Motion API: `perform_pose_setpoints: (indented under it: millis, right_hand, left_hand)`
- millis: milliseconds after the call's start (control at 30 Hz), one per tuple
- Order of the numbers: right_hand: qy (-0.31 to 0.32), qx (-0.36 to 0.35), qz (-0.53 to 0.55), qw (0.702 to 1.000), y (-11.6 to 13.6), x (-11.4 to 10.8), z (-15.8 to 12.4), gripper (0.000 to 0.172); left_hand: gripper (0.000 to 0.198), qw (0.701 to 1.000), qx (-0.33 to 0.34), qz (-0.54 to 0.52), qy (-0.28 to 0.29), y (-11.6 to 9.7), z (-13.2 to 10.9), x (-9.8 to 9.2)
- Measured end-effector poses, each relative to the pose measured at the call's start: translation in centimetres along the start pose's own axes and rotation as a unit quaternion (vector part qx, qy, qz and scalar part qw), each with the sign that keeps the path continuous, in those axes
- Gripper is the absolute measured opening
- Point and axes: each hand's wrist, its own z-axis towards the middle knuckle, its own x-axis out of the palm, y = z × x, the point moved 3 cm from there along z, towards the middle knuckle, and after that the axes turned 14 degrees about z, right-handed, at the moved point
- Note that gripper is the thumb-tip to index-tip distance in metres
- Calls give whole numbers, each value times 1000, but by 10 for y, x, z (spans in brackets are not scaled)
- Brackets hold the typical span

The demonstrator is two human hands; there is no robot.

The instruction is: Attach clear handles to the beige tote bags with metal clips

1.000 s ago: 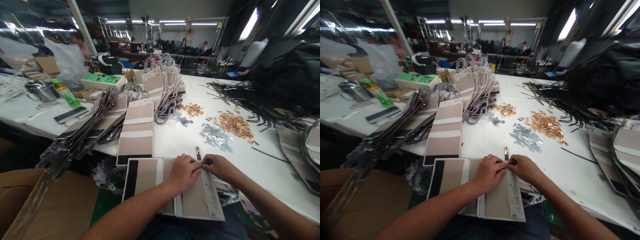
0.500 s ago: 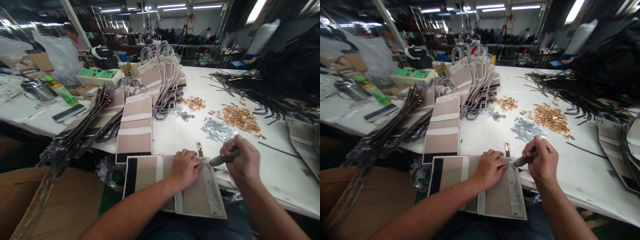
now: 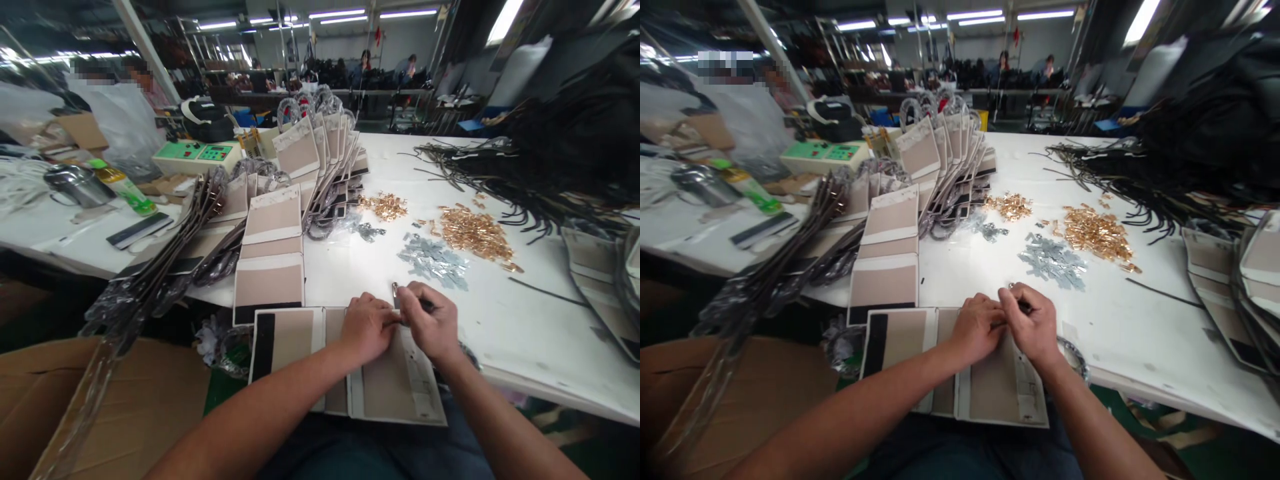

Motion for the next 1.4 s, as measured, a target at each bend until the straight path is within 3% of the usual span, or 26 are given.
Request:
perform_pose_setpoints:
  millis: [67, 200, 467, 633, 767, 833, 1000, 1133, 1400]
  right_hand:
    - [37, -7, -33, 999, 3, 3, -3, 52]
    - [13, 21, -26, 999, 3, -5, -6, 55]
    - [-43, 65, 47, 996, 3, -7, 5, 53]
    - [51, 68, 34, 996, 12, 13, 9, 57]
    - [128, 25, -32, 991, 13, 19, 4, 59]
    - [134, 17, -38, 990, 10, 15, 2, 59]
    - [33, 59, 65, 996, 10, -3, 4, 53]
    - [-51, -15, 185, 981, 25, -8, 8, 45]
    - [-18, 29, 138, 990, 7, -2, 9, 44]
  left_hand:
    - [23, 999, -23, 1, 47, 4, 5, -7]
    - [45, 987, -84, 34, 134, 13, 18, -19]
    - [46, 968, -98, 39, 226, 16, 43, -13]
    - [41, 962, -82, 23, 258, 20, 54, -9]
    - [45, 961, -88, 18, 262, 20, 55, -12]
    - [45, 961, -95, 16, 258, 19, 53, -15]
    - [44, 961, -116, 2, 252, 18, 49, -18]
    - [42, 960, -126, -11, 249, 21, 51, -13]
    - [41, 963, -132, -11, 236, 22, 52, -9]
